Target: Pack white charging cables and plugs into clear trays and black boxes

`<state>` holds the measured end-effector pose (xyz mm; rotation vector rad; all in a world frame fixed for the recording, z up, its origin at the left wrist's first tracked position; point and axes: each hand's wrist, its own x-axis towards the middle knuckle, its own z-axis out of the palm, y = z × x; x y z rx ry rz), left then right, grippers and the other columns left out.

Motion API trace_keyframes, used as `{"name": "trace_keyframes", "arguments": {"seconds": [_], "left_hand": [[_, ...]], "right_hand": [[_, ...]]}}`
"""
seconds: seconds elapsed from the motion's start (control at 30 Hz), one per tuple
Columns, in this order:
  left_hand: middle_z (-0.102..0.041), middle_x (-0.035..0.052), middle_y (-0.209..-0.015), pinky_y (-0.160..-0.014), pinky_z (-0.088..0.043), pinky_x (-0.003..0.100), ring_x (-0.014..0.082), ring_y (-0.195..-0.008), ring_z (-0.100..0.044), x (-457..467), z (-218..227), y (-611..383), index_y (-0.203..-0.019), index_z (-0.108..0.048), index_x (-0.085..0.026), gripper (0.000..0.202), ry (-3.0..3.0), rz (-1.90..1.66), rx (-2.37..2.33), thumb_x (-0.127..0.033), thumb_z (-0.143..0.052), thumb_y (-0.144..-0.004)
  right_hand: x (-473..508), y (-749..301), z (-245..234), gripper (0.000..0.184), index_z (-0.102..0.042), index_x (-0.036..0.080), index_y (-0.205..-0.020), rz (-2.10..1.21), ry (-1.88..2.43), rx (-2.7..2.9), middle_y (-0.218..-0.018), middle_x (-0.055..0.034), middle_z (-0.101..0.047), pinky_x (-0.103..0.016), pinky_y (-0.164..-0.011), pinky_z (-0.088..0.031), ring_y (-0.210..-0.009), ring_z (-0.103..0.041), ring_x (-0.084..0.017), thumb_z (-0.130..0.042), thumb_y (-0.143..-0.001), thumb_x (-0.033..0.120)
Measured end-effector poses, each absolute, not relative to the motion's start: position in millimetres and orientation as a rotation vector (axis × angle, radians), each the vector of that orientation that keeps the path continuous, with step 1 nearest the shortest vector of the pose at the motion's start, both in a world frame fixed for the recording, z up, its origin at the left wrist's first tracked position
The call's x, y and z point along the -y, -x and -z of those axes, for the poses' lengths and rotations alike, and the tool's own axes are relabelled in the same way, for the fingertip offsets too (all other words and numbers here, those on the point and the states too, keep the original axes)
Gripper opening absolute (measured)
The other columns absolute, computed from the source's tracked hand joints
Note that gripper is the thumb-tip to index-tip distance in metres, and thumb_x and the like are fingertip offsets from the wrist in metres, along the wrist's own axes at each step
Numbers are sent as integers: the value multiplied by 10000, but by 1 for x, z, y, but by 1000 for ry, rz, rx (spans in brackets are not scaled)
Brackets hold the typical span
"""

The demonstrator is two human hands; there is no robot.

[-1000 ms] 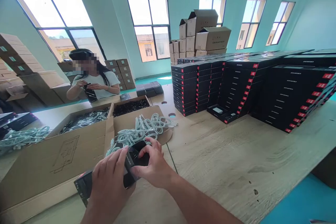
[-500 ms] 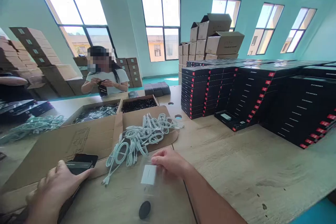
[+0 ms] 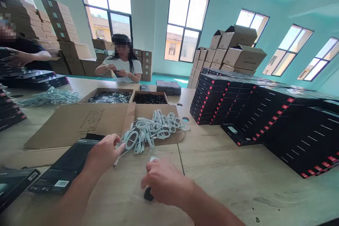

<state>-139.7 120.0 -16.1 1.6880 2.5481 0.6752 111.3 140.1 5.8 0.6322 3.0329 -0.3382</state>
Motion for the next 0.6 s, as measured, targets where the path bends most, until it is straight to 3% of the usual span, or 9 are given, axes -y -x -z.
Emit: {"name": "trace_keyframes", "arguments": {"seconds": [0.13, 0.4, 0.47, 0.6], "left_hand": [[-722, 68, -944, -599, -366, 331, 268, -807, -685, -119, 17, 150, -852, -567, -255, 211, -1572, -609, -2542, -455, -508, -884], [-707, 87, -1069, -636, -381, 337, 275, -883, -689, -121, 23, 148, -939, -600, -245, 239, -1531, -621, -2509, -460, -503, -902], [-707, 78, -1053, -658, -393, 334, 268, -900, -686, -122, 25, 145, -903, -603, -242, 219, -1555, -609, -2480, -451, -541, -894], [-711, 78, -1036, -701, -400, 328, 252, -935, -675, -123, 28, 142, -841, -605, -233, 128, -1581, -606, -2451, -325, -541, -904]], "right_hand": [[-141, -99, -3, 157, -791, 286, -954, 9, -406, -2887, -904, -46, -692, -317, -618, -323, -850, -627, -214, -776, -806, 238], [-142, -91, 0, 102, -739, 184, -885, -37, -489, -2925, -908, -65, -721, -307, -671, -376, -826, -634, -207, -747, -793, 227], [-140, -97, -1, 149, -742, 184, -881, 78, -504, -2907, -913, -61, -723, -299, -672, -385, -817, -637, -206, -799, -765, 258], [-146, -114, -13, 202, -748, 221, -887, 634, -725, -2973, -884, 5, -700, -229, -651, -405, -762, -623, -143, -877, -733, 239]]}}
